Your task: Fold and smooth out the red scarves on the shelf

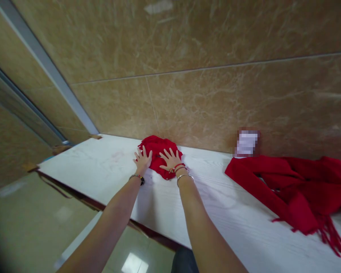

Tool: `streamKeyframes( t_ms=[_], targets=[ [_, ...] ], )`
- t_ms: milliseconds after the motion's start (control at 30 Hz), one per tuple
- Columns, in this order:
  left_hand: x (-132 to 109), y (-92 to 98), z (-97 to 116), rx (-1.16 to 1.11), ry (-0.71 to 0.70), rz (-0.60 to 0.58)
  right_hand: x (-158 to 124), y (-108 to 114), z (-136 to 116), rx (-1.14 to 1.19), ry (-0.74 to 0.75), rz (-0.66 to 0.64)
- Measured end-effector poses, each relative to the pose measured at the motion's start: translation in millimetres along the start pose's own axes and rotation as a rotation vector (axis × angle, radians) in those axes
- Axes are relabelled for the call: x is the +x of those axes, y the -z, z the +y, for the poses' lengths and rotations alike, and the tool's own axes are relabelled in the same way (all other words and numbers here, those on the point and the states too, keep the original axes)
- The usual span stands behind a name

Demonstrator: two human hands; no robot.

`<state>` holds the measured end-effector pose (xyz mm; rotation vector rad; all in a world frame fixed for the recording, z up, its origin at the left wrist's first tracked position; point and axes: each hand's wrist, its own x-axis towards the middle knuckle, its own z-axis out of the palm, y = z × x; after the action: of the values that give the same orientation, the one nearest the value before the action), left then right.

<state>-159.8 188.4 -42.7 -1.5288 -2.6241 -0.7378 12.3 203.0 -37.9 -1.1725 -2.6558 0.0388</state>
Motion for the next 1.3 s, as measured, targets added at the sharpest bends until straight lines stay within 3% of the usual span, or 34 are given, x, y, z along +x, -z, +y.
streamKeyframes(
  t_ms=[233, 433, 600, 1067, 1300],
  targets=[
    [56, -18.2, -5, 0.008, -0.018, 0.009, 57, -18, 19, -0.033, -0.04, 0.071],
    [97, -34.7, -7, -0.014, -0.11, -0.013, 95, -26, 37, -0.075, 0.098, 0.246],
    [122, -42.6, -7, -0.029, -0.127, -0.066, 117, -30, 45, -0.093, 0.194, 0.289],
    [140, -44.7, -10, -0.004, -0.164, -0.092, 150, -31, 51, -0.165, 0.376, 0.323],
    [145, -42.1, -16, 0.143, -0.292, -0.112, 168, -34, 53, -0.173, 0.464, 0.372]
  ],
)
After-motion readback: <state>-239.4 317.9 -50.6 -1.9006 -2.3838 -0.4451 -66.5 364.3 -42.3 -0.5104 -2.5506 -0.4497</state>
